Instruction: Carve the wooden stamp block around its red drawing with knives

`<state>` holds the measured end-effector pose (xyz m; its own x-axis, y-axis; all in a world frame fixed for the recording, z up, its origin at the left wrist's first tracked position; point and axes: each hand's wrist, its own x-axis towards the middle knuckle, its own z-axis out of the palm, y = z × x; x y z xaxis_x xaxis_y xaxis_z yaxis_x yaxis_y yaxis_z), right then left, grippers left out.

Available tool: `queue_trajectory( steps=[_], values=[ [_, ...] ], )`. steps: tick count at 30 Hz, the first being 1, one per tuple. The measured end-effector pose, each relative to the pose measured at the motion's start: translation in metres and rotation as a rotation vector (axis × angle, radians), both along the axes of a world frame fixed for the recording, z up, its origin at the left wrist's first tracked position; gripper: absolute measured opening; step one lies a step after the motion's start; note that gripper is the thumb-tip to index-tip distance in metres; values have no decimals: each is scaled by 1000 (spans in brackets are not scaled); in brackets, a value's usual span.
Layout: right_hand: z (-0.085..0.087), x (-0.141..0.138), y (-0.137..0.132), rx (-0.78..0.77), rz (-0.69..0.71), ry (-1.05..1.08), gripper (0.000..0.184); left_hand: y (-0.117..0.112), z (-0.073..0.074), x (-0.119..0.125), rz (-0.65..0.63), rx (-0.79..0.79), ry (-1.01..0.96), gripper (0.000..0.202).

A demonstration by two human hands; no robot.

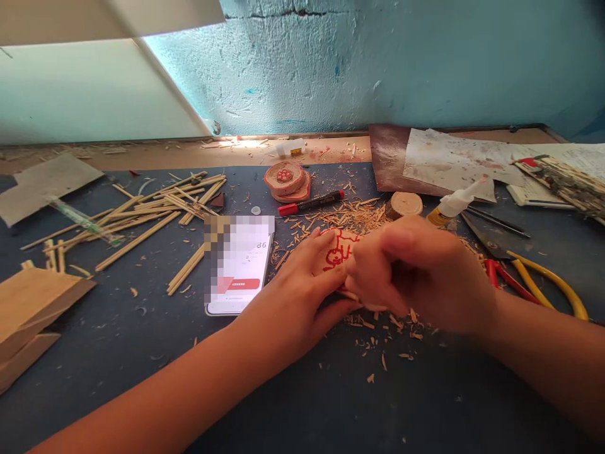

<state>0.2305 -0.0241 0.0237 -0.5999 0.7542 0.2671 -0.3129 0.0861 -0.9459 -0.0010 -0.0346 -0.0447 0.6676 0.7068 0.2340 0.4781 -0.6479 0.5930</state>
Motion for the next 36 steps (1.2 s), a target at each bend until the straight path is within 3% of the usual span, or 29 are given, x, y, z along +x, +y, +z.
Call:
queue_trajectory(
  steps=[4,6,8,11,16,21,25,32,36],
  values=[
    [32,15,5,-103,25,-119,65,0,0,1,23,25,34,56],
    [39,18,11,-114,41,-219,67,0,0,2,29,19,38,54],
    [34,15,17,-107,27,-256,68,0,1,2,27,17,37,47],
    [12,8,22,-106,-10,-238,66,-1,3,2,18,26,24,37],
    [-8,2,19,-69,-75,-53,66,-2,4,2,57,24,-34,43],
    [-12,-2,7,-58,-63,107,62,-3,5,1,107,35,-59,47],
    [-13,-3,0,-52,-67,107,59,-4,7,1,81,33,-43,54],
    [13,11,0,-83,8,69,61,-5,8,0,94,3,-2,51],
    [0,9,0,-50,-8,97,63,-4,5,-1,65,-7,21,50]
  ],
)
